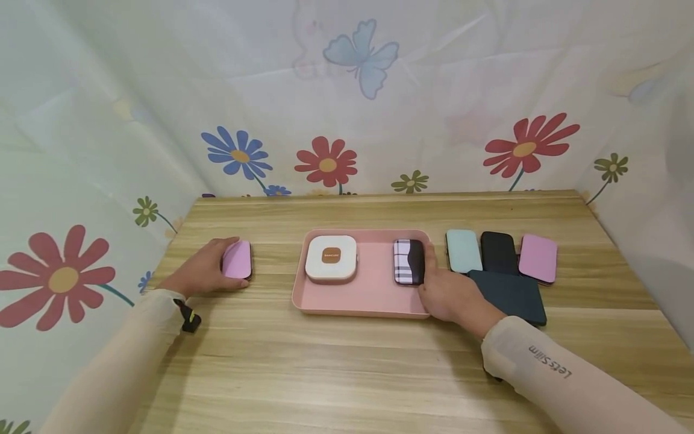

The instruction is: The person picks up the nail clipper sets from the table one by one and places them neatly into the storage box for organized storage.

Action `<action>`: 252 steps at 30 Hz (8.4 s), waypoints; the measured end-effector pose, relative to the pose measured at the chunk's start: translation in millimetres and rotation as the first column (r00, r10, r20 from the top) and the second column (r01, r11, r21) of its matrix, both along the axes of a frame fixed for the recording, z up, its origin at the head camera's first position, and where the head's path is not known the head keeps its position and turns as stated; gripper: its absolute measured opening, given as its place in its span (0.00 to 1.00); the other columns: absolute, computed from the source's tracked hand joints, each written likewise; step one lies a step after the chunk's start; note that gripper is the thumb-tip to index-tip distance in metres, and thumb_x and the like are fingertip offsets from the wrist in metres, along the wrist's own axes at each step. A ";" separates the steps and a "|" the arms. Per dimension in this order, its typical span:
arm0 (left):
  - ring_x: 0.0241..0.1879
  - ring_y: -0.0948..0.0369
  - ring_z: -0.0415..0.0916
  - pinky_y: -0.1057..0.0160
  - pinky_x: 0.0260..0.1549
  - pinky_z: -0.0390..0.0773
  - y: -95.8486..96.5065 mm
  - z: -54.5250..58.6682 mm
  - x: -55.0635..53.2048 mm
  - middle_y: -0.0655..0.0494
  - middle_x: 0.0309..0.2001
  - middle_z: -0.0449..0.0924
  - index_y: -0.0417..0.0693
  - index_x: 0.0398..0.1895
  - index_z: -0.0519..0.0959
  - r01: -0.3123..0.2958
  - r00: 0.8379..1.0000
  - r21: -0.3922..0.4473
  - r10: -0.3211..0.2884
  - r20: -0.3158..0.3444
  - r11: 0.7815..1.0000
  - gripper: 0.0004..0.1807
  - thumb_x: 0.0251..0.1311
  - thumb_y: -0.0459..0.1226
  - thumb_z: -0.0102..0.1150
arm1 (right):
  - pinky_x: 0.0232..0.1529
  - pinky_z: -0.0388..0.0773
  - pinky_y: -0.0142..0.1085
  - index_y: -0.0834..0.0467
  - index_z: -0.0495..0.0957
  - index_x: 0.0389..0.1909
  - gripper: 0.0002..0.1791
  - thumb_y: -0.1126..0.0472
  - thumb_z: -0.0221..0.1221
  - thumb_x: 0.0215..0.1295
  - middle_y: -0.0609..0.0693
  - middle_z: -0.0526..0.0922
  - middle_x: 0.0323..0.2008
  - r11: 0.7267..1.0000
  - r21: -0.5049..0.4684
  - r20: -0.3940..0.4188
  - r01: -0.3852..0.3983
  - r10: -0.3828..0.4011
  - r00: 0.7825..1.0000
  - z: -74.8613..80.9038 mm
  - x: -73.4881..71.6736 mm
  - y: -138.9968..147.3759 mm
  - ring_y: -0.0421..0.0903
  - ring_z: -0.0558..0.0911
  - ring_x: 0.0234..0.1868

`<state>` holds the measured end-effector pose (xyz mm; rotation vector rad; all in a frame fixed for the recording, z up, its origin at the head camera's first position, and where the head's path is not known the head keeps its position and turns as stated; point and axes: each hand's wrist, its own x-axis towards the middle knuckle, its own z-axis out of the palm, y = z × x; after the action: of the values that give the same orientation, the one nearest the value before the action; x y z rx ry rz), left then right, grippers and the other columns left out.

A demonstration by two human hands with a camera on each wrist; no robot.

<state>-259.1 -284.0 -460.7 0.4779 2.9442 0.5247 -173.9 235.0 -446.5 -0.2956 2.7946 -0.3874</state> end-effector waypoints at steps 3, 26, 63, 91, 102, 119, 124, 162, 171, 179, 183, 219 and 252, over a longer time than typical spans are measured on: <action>0.56 0.48 0.71 0.46 0.52 0.77 7.3 2.1 1.2 0.42 0.65 0.68 0.47 0.76 0.60 0.013 0.999 -0.015 -0.013 -0.040 1.000 0.66 0.34 0.70 0.74 | 0.21 0.64 0.38 0.64 0.17 0.76 0.46 0.57 0.39 0.73 0.50 0.74 0.22 1.000 0.002 -0.002 0.003 -0.003 1.000 -0.6 -0.3 0.2 0.45 0.72 0.19; 0.60 0.50 0.70 0.49 0.56 0.77 100.6 53.0 21.7 0.46 0.65 0.71 0.50 0.74 0.63 0.204 0.959 -0.040 -0.207 -0.192 0.978 0.60 0.37 0.65 0.75 | 0.23 0.66 0.39 0.63 0.16 0.75 0.47 0.57 0.39 0.72 0.49 0.74 0.21 1.000 0.006 -0.003 -0.001 0.001 1.000 -2.1 -0.3 -0.7 0.45 0.73 0.20; 0.56 0.57 0.68 0.57 0.55 0.75 209.0 64.4 18.6 0.55 0.60 0.71 0.58 0.70 0.70 0.298 0.923 -0.146 -0.324 -0.206 0.943 0.54 0.37 0.73 0.67 | 0.21 0.64 0.38 0.63 0.17 0.76 0.47 0.57 0.40 0.72 0.50 0.72 0.20 1.000 -0.019 -0.006 0.013 -0.013 1.000 -4.6 0.4 1.4 0.45 0.72 0.18; 0.60 0.56 0.65 0.53 0.58 0.73 279.6 59.2 14.6 0.54 0.61 0.70 0.62 0.69 0.70 0.362 0.904 -0.353 -0.417 -0.093 0.863 0.47 0.46 0.70 0.63 | 0.26 0.67 0.40 0.62 0.17 0.76 0.48 0.57 0.42 0.72 0.51 0.75 0.24 1.000 0.008 0.020 0.012 -0.012 1.000 3.3 -1.6 0.4 0.46 0.75 0.22; 0.60 0.55 0.66 0.55 0.65 0.67 294.4 47.5 8.0 0.53 0.61 0.71 0.60 0.70 0.69 0.382 0.901 -0.406 -0.433 -0.038 0.830 0.49 0.46 0.72 0.62 | 0.24 0.67 0.40 0.62 0.17 0.76 0.48 0.58 0.41 0.70 0.50 0.74 0.23 1.000 0.006 0.010 0.013 -0.014 1.000 0.3 -2.8 0.7 0.46 0.74 0.21; 0.61 0.55 0.66 0.53 0.66 0.67 313.2 43.4 3.8 0.53 0.64 0.70 0.59 0.71 0.69 0.393 0.905 -0.452 -0.424 0.035 0.801 0.53 0.43 0.74 0.62 | 0.24 0.67 0.40 0.62 0.16 0.76 0.49 0.57 0.42 0.71 0.50 0.75 0.23 1.000 0.015 -0.006 0.009 -0.008 1.000 -2.0 -3.5 2.7 0.46 0.74 0.21; 0.60 0.55 0.67 0.53 0.66 0.67 317.5 46.6 5.0 0.53 0.64 0.71 0.57 0.71 0.69 0.402 0.903 -0.453 -0.426 0.053 0.796 0.53 0.43 0.74 0.63 | 0.24 0.66 0.40 0.63 0.17 0.76 0.48 0.56 0.42 0.72 0.50 0.74 0.23 0.999 0.039 0.012 0.021 -0.021 1.000 -1.2 -2.5 4.0 0.46 0.74 0.21; 0.65 0.55 0.67 0.52 0.68 0.65 324.7 47.8 9.4 0.53 0.67 0.67 0.53 0.74 0.63 0.360 0.923 -0.510 -0.378 0.073 0.781 0.59 0.40 0.71 0.69 | 0.23 0.67 0.40 0.68 0.23 0.76 0.48 0.56 0.44 0.71 0.50 0.75 0.22 0.998 0.057 -0.019 -0.009 0.010 1.000 1.9 -1.1 -0.6 0.46 0.74 0.21; 0.66 0.55 0.66 0.54 0.68 0.65 321.0 43.9 7.8 0.54 0.65 0.68 0.55 0.75 0.62 0.373 0.919 -0.470 -0.387 0.072 0.800 0.57 0.42 0.70 0.69 | 0.22 0.66 0.39 0.67 0.21 0.76 0.48 0.57 0.43 0.71 0.50 0.74 0.21 0.999 0.048 -0.007 -0.003 0.003 1.000 1.1 -2.2 -1.5 0.46 0.74 0.19; 0.64 0.56 0.67 0.54 0.67 0.67 315.5 40.2 2.1 0.54 0.66 0.69 0.56 0.73 0.64 0.370 0.919 -0.447 -0.390 0.050 0.814 0.53 0.47 0.71 0.65 | 0.23 0.67 0.40 0.65 0.19 0.76 0.48 0.56 0.43 0.72 0.50 0.74 0.22 0.998 0.058 -0.003 -0.006 0.006 1.000 1.0 -2.4 -0.8 0.46 0.74 0.20; 0.65 0.57 0.68 0.54 0.66 0.67 310.8 38.8 0.0 0.57 0.65 0.70 0.59 0.72 0.66 0.356 0.921 -0.423 -0.389 0.007 0.833 0.47 0.53 0.70 0.59 | 0.24 0.68 0.40 0.64 0.17 0.76 0.49 0.56 0.42 0.72 0.50 0.75 0.23 0.999 0.051 0.012 0.000 -0.001 1.000 0.6 -4.0 -0.9 0.46 0.75 0.22; 0.68 0.53 0.66 0.47 0.68 0.66 190.3 49.0 40.5 0.53 0.70 0.68 0.54 0.74 0.65 0.135 0.983 -0.036 -0.138 -0.119 0.990 0.46 0.56 0.64 0.63 | 0.21 0.65 0.39 0.61 0.14 0.75 0.50 0.56 0.42 0.71 0.50 0.73 0.20 0.999 0.039 0.020 0.013 -0.013 1.000 -0.3 -4.0 -2.7 0.46 0.73 0.18; 0.71 0.46 0.64 0.48 0.67 0.67 169.3 9.4 52.5 0.43 0.76 0.57 0.43 0.81 0.32 0.079 0.996 -0.075 -0.075 0.053 0.994 0.52 0.62 0.45 0.50 | 0.20 0.63 0.39 0.61 0.15 0.75 0.49 0.56 0.41 0.71 0.50 0.72 0.20 1.000 0.007 0.030 0.013 -0.013 0.999 1.4 -3.0 -2.0 0.46 0.72 0.17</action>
<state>-206.6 -114.7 -451.3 0.5581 2.8721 0.4071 -176.9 232.9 -445.1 -0.2685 2.7696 -0.3825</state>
